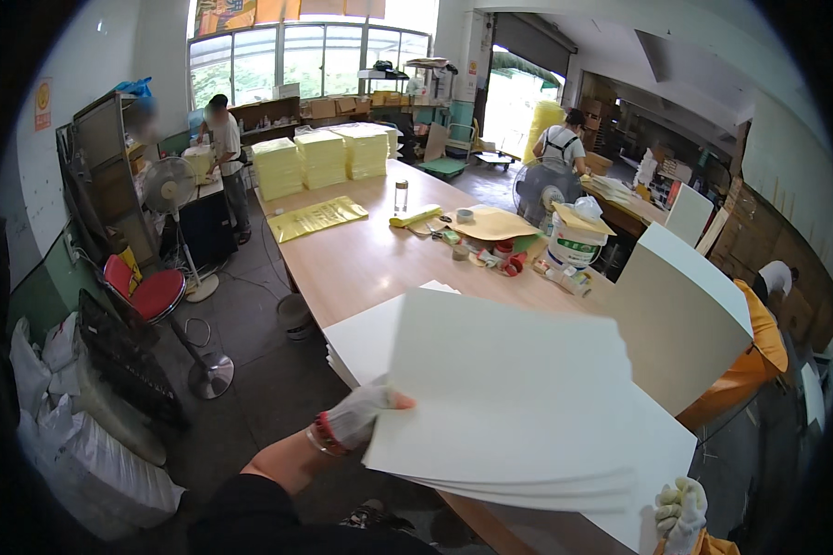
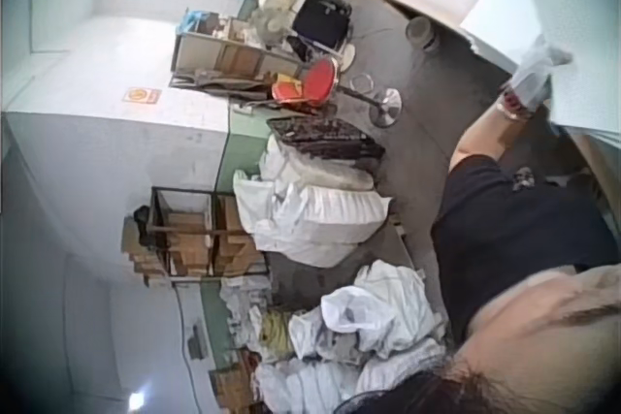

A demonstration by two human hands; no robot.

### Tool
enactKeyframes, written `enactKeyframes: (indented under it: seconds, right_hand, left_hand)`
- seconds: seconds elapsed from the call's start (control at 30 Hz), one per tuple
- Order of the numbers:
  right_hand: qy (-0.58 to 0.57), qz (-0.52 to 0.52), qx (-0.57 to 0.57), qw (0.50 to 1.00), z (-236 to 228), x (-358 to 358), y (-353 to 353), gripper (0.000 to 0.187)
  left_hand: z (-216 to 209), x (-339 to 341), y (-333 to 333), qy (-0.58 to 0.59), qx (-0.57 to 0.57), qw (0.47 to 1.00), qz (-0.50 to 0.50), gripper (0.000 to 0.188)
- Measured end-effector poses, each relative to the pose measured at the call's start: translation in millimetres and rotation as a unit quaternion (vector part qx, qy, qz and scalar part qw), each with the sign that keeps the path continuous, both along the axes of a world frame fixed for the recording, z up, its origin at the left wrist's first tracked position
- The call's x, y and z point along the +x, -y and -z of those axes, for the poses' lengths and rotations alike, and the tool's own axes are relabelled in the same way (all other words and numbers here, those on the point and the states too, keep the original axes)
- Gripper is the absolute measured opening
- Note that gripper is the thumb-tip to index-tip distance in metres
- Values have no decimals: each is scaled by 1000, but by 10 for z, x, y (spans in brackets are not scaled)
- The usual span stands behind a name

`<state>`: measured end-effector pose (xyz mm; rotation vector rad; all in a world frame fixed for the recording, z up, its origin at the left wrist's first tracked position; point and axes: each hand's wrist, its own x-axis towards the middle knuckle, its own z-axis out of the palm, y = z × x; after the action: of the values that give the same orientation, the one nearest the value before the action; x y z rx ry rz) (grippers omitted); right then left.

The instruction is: The person repeatedly picks up small stacks of white paper sheets from a table and places them onto a growing pile. The person wears white gloves and handles the sheets with both hands, maintaining a consistent stacking rhythm throughout the clip.

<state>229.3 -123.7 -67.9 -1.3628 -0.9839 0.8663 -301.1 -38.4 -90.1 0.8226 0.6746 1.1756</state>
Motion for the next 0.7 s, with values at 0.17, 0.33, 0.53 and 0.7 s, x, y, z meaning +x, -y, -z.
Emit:
enactKeyframes:
  seconds: [0.17, 0.33, 0.53, 0.7]
  right_hand:
    - [-45, 19, 0, 999, 51, 27, -4, 33]
    - [-36, 42, -16, 998, -65, -106, -24, 31]
    - [40, 111, -15, 993, -109, -227, 17, 35]
    - [26, 93, -6, 995, -64, -158, 11, 38]
  left_hand:
    - [430, -554, 21, 100, -4, 978, -184, 47]
    - [910, -818, -435, 155, -15, 955, -254, 35]
    - [1691, -994, -1032, 134, -68, 941, -304, 29]
    - [1827, -1069, -1103, 40, -174, 935, -307, 37]
